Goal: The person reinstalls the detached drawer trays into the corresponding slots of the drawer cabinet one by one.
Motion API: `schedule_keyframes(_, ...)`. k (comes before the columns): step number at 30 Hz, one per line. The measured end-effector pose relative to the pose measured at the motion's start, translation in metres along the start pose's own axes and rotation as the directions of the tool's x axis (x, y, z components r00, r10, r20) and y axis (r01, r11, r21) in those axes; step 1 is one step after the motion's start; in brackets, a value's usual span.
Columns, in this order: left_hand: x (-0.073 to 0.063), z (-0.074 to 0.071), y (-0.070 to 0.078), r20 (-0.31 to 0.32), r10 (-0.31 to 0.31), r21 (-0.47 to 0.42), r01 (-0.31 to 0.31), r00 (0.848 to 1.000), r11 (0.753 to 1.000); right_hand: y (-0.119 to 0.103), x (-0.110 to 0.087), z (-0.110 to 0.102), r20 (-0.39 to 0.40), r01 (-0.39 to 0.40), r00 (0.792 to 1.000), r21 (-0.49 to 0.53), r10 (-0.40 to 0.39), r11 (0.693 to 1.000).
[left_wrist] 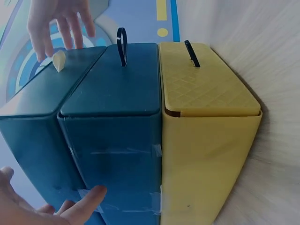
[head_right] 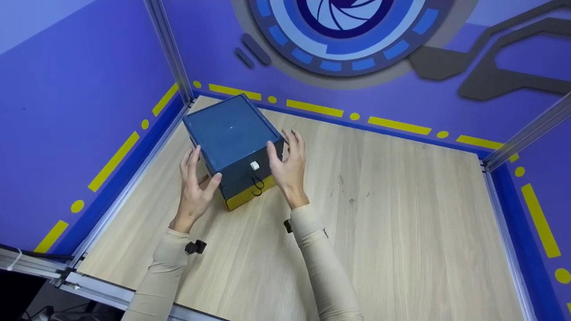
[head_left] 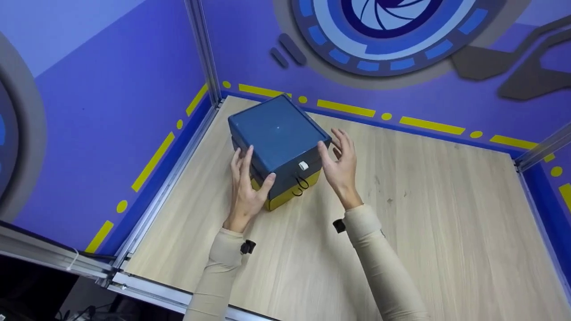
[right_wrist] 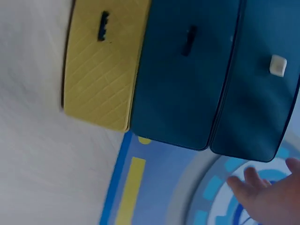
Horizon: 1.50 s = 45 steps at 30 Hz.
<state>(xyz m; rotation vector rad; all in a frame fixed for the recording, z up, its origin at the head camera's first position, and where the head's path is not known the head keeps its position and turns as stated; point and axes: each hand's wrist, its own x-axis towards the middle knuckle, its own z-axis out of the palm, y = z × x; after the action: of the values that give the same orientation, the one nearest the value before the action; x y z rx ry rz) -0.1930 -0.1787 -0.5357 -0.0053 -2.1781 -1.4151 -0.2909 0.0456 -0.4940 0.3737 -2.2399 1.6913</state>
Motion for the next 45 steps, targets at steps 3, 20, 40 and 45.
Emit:
schedule_keyframes(3, -0.002, 0.004, 0.002, -0.026, 0.018, 0.006, -0.018, 0.999, 1.0, 0.002, 0.007, -0.003, 0.051, -0.099, 0.994, 0.062, 0.096, 0.993)
schedule_keyframes(20, -0.008, 0.008, 0.006, -0.048, 0.026, 0.031, -0.024, 0.999, 0.999, 0.005, 0.02, -0.005, 0.239, -0.283, 0.938, 0.111, 0.25, 0.953)
schedule_keyframes(40, -0.005, 0.023, 0.008, 0.064, 0.062, -0.069, -0.057, 0.996, 0.996, -0.005, 0.0, -0.042, 0.191, -0.35, 0.921, 0.028, 0.338, 0.936)
schedule_keyframes(45, -0.007, 0.027, 0.01, 0.111, 0.078, -0.072, -0.07, 0.991, 0.995, 0.0, -0.014, -0.053, 0.167, -0.349, 0.925, 0.022, 0.341, 0.937)
